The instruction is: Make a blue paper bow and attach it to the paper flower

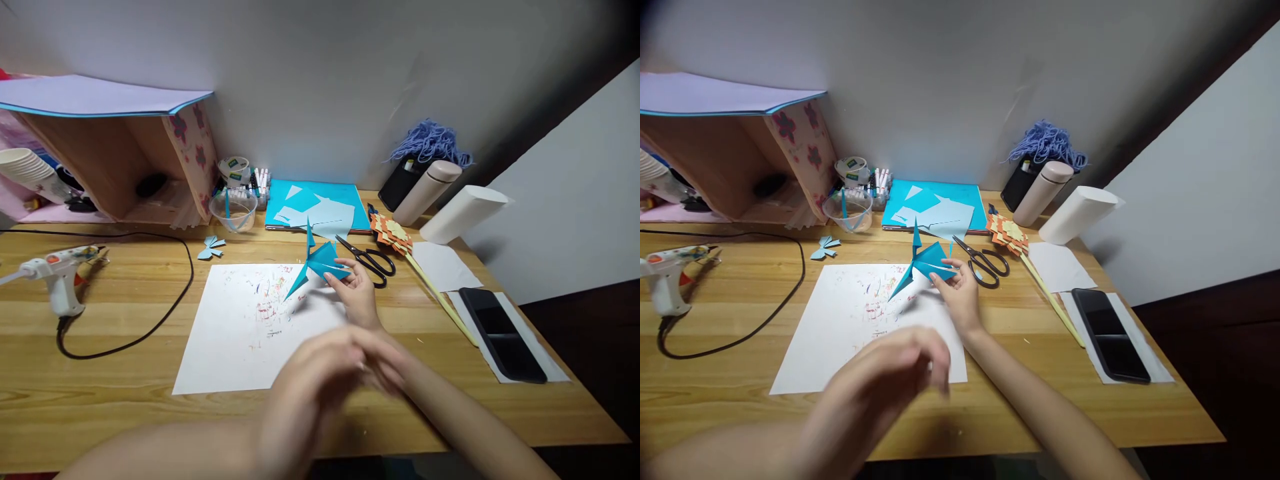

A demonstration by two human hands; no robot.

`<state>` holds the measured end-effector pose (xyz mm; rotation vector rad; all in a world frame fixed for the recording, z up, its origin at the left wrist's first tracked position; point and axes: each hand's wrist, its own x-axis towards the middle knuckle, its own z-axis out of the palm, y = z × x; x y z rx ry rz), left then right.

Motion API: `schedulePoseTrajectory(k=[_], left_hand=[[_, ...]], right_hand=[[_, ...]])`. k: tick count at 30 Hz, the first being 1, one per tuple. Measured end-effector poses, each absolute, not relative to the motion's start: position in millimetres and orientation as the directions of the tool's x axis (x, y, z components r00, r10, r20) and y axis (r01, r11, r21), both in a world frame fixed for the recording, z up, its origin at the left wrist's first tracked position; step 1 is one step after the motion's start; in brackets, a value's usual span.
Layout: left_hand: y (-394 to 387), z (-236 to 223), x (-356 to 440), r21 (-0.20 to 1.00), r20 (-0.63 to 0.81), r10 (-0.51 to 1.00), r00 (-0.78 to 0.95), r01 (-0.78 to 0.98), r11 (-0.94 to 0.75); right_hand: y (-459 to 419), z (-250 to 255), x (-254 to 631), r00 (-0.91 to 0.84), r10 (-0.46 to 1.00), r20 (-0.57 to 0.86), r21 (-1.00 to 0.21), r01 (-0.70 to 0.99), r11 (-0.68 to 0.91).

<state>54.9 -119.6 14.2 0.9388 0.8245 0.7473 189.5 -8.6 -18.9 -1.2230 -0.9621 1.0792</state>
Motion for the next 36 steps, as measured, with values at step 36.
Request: schedulePoseTrajectory(k=[36], left_hand=[[-11,-26,59,0.820,-0.376,0.926,-0.021,-0.473,0.322]], right_hand=[[-23,-26,195,-0.116,0.850,0.514,-0.741,0.440,0.508]])
